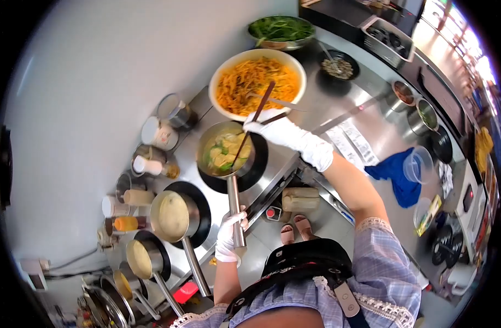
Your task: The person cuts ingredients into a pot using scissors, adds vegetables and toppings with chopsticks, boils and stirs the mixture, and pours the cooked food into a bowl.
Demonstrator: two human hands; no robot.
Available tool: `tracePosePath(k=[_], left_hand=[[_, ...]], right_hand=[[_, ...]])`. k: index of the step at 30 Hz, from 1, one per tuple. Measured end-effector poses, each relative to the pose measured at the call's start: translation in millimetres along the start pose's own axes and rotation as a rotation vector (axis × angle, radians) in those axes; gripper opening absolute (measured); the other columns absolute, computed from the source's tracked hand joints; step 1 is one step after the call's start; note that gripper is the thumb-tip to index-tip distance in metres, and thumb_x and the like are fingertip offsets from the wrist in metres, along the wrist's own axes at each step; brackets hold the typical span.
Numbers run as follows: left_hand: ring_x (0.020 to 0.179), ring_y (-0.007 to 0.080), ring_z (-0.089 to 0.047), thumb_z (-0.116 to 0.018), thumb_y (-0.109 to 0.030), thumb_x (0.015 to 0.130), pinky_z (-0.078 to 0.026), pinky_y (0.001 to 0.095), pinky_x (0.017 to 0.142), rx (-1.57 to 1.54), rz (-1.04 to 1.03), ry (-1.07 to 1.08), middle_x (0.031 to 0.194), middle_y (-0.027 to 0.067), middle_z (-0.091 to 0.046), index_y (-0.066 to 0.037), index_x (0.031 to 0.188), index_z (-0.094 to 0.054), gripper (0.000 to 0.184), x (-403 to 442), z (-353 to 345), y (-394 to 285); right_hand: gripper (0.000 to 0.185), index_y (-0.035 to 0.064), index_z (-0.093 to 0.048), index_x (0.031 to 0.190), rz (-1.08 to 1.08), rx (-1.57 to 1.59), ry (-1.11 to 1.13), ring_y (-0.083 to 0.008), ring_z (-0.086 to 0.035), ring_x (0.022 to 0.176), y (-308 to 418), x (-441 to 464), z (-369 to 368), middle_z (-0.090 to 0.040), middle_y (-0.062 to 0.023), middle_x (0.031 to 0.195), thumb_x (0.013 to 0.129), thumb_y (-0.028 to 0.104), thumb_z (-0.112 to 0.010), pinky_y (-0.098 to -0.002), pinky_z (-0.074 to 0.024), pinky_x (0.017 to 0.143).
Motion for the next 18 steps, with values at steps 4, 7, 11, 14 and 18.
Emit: tracePosePath(k=[4, 7, 11, 14, 18], left_hand=[[0.056, 0.0082, -0.045, -0.061, -0.003, 0.079, -0.037, 0.0210, 0.051, 0.061, -0.098, -0.105, 0.072, 0.0005, -0.049, 0.001, 0.105, -0.052, 0.028, -6, -6, 6], [0.056, 0.0081, -0.044, -0.055, -0.006, 0.084, -0.037, 0.0208, 0.052, 0.100, -0.057, -0.011, 0.073, 0.0009, -0.048, 0.001, 0.109, -0.047, 0.027, -9, 2, 15], [0.053, 0.0092, -0.045, -0.054, -0.002, 0.079, -0.037, 0.0219, 0.049, 0.129, -0.041, 0.024, 0.069, 0.0020, -0.047, 0.000, 0.105, -0.048, 0.027, -28, -1, 21], [0.055, 0.0104, -0.047, -0.053, -0.001, 0.077, -0.038, 0.0231, 0.050, 0.157, -0.042, 0.048, 0.070, 0.0041, -0.048, 0.003, 0.108, -0.047, 0.031, -54, -7, 24], [0.056, 0.0125, -0.048, -0.053, 0.001, 0.077, -0.040, 0.0241, 0.051, 0.248, -0.015, 0.042, 0.077, 0.0070, -0.049, 0.005, 0.110, -0.046, 0.034, -88, -36, 26]], right_hand=[[0.016, 0.0004, -0.067, 0.079, 0.121, 0.196, -0.090, -0.0139, -0.061, 0.073, 6, -40, -11, -0.067, -0.0073, 0.080, 0.080, 0.016, -0.070, -0.0272, -0.0481, 0.067], [0.025, -0.0020, -0.064, 0.073, 0.335, 0.004, -0.175, -0.0281, -0.060, 0.067, 20, -67, -13, -0.064, -0.0161, 0.076, 0.079, 0.022, -0.069, -0.0346, -0.0481, 0.063], [0.018, -0.0007, -0.065, 0.087, 0.319, 0.098, -0.206, -0.0270, -0.061, 0.073, 25, -105, -3, -0.064, -0.0130, 0.081, 0.082, 0.016, -0.066, -0.0329, -0.0480, 0.066], [0.009, -0.0001, -0.063, 0.089, 0.462, 0.056, -0.198, -0.0256, -0.060, 0.080, 56, -140, 12, -0.064, -0.0110, 0.086, 0.084, 0.007, -0.063, -0.0333, -0.0480, 0.072], [0.014, 0.0014, -0.063, 0.093, 0.411, -0.172, -0.150, -0.0289, -0.061, 0.083, 81, -186, 31, -0.064, -0.0130, 0.091, 0.081, 0.009, -0.065, -0.0359, -0.0502, 0.073]])
Point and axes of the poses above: each hand's wrist, its own x-axis towards the middle knuckle, its own z-axis out of the back of the hand, y = z × x, the point moved 6 cm from there along x, towards the middle knuckle
